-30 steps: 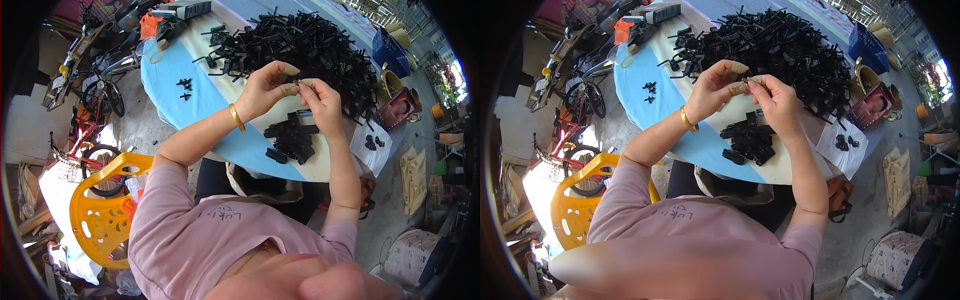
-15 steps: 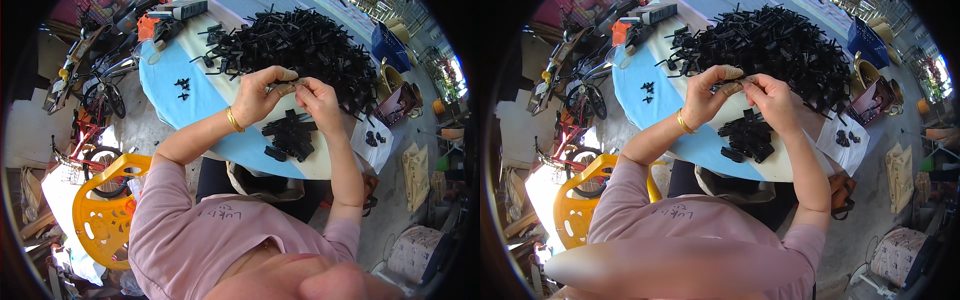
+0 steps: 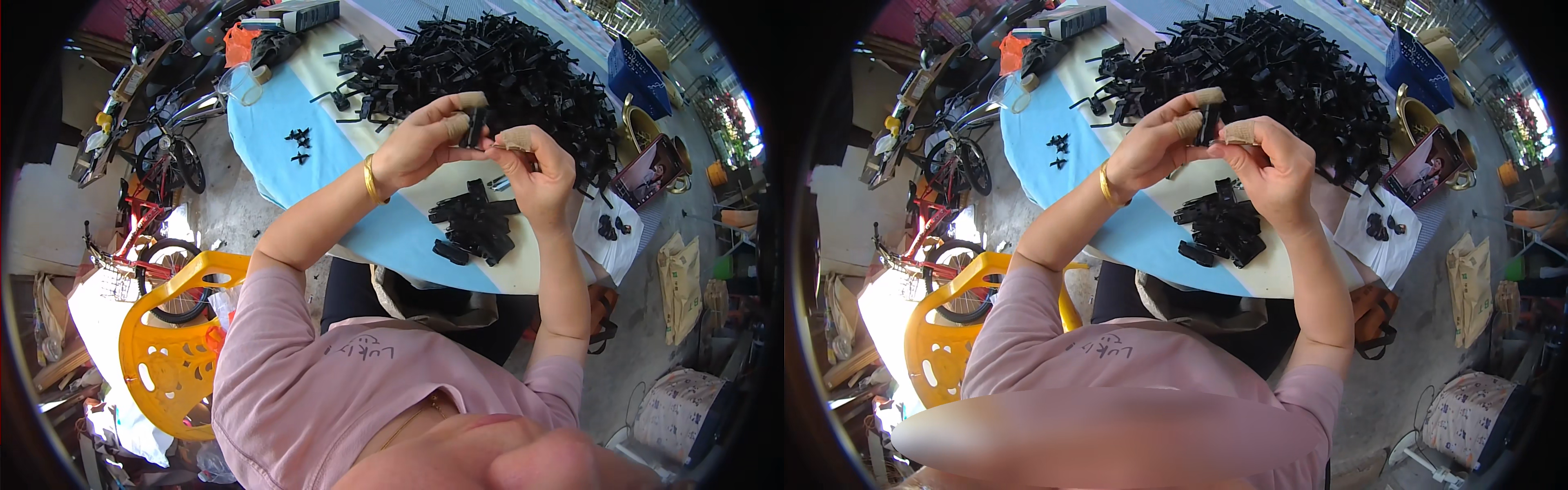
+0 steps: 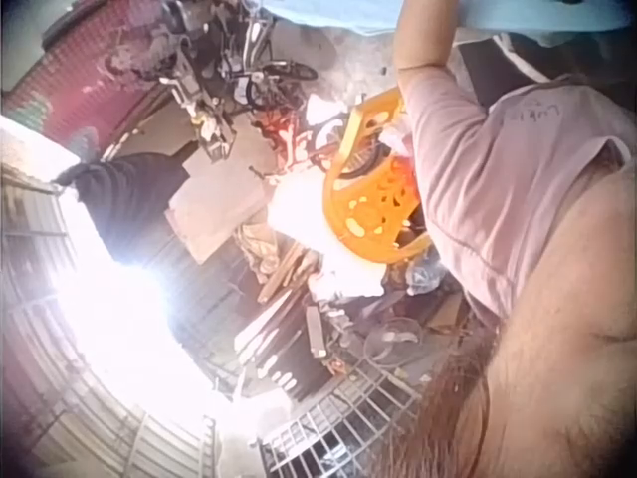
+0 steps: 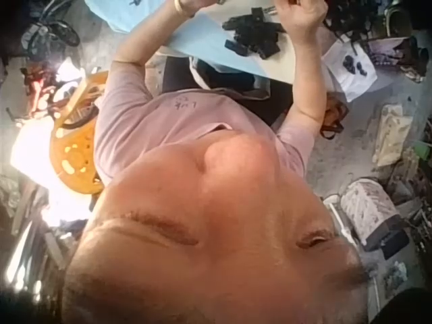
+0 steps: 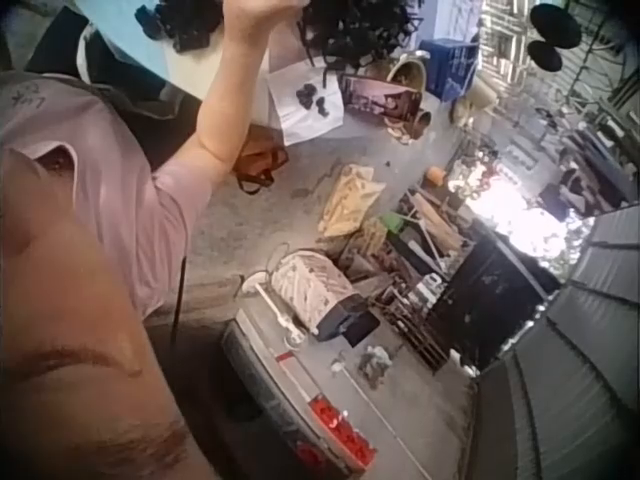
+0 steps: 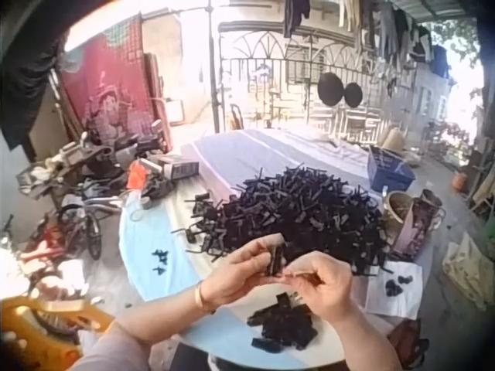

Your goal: Assembling small black plastic mechanical components by hand.

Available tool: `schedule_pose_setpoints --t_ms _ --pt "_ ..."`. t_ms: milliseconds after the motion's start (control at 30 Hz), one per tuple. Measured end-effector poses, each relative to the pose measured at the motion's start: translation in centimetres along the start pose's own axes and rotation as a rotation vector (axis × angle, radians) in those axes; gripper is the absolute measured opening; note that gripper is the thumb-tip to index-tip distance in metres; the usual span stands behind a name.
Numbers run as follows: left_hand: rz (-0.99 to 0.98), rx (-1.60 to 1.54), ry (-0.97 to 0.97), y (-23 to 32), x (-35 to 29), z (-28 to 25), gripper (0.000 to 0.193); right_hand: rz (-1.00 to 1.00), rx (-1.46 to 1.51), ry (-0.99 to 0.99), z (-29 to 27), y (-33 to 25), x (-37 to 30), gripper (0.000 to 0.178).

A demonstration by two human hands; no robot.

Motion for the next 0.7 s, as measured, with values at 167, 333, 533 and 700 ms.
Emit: schedule_pose_setpoints --t_ms 167,333,533,700 --pt "0.069 0.483 -0.136 0.0 -0.7 2.1 0.039 0.163 -0.024 0.071 -0.1 1.2 0.2 0.016" --pt "0.163 0.638 -0.076 -0.5 -0.8 2.3 0.041 0.309 0.076 0.046 0.3 2.0 0.0 0.015" --pt "0.227 0.567 0.005 0.1 -0.6 1.3 0.037 0.501 0.326 -0.121 0.6 2.6 -0.2 0.017" --pt "0.305 0.693 0.052 0.3 -0.8 1.4 0.034 0.494 0.289 -0.124 0.9 2.6 -0.3 0.016"
Point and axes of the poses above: each hand's wrist, its own x-axis towards the middle knuckle, its own z-axis out of the palm, y = z × x, the point moved 4 cm from there along x, towards the middle knuckle, and after that the axes turned 4 degrees about -y, right-handed, at the moved point
